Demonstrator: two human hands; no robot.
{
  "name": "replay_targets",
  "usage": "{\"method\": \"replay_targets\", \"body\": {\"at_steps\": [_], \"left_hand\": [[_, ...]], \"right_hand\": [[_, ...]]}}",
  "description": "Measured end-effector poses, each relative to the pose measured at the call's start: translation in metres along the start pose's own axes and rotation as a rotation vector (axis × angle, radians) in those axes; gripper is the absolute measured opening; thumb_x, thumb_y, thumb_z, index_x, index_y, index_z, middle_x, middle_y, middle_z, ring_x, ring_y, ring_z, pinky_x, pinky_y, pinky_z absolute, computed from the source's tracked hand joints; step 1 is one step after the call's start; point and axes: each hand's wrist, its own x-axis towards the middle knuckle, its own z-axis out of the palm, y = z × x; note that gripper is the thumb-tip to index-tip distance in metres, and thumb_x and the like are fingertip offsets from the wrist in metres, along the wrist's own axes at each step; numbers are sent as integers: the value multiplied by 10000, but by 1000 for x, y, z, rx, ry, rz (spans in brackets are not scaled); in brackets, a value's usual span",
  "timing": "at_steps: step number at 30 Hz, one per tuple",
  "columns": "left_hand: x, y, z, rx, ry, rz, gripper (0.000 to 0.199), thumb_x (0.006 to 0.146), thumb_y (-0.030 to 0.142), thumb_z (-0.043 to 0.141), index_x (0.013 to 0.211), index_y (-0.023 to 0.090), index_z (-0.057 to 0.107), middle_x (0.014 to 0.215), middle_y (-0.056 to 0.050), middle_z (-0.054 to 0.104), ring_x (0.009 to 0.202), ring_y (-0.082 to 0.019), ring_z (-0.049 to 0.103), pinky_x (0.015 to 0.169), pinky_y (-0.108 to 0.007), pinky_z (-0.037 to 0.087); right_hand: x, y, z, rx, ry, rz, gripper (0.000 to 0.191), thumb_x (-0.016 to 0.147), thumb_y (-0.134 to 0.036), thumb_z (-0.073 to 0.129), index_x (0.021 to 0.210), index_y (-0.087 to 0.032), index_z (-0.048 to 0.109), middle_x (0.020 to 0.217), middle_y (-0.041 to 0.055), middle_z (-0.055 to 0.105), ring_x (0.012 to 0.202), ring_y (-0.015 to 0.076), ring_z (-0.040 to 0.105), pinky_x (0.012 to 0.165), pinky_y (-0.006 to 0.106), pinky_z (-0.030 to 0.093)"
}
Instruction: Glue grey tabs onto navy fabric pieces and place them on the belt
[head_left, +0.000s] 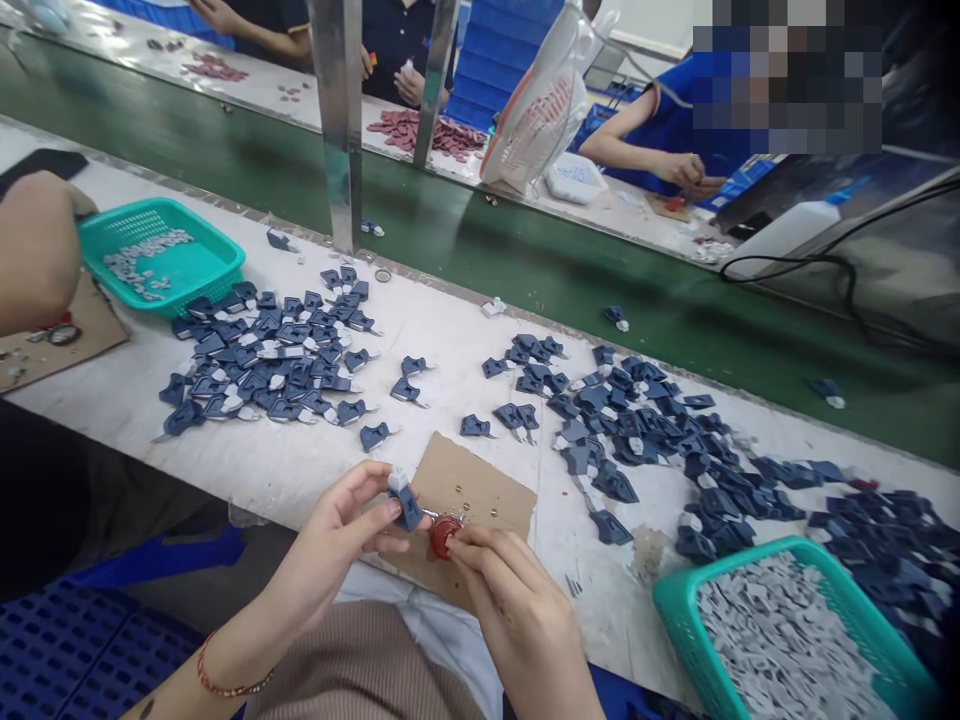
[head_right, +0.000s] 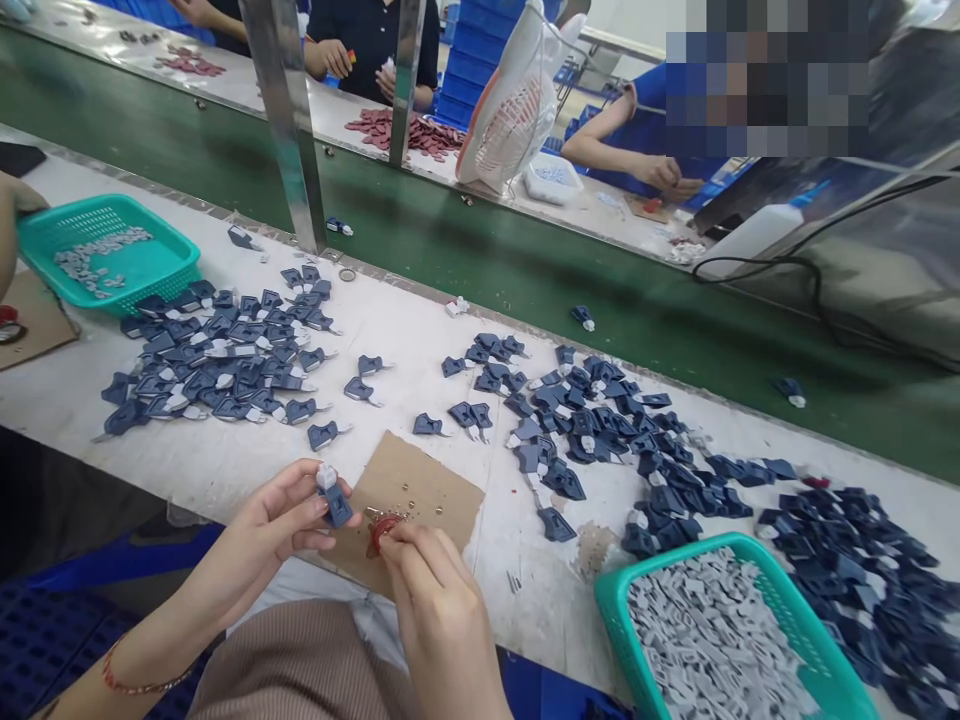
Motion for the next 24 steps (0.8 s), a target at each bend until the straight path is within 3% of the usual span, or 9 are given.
{"method": "replay_targets", "body": {"at_steps": [6, 17, 20, 24], "left_hand": [[0, -6, 4, -8, -14, -4, 243, 782, 310, 773, 961, 251, 620, 1023, -5, 637, 896, -174, 690, 695, -225, 578], [2, -11, 7, 87, -94, -11, 193, 838, 295, 721, 987, 201, 643, 1033, -39, 672, 798, -123, 625, 673, -212, 543], [2, -14, 11, 67, -105, 6, 182, 823, 277, 738, 941, 197, 625, 1014, -31, 683, 805, -125, 652, 688, -211, 545], [1, -18, 18, 14, -121, 19, 238, 769, 267, 787, 870, 187, 586, 948, -19, 698, 754, -122, 674, 674, -215, 550]], "right_hand": [[-1, -1, -2, 15, -8, 24, 163, 947, -116, 520, 995, -211, 643, 991, 71, 703, 951, 186, 668, 814, 300, 571], [5, -4, -4, 153, 23, 81, 188, 943, -133, 513, 899, -220, 673, 924, 65, 707, 872, 188, 678, 750, 283, 561], [6, -1, -13, 279, 44, 237, 148, 901, -168, 600, 828, -234, 710, 906, 51, 724, 867, 185, 689, 762, 269, 558], [9, 4, -22, 596, 189, 523, 79, 783, -249, 750, 706, -264, 758, 834, 19, 740, 791, 156, 705, 692, 202, 557]]}}
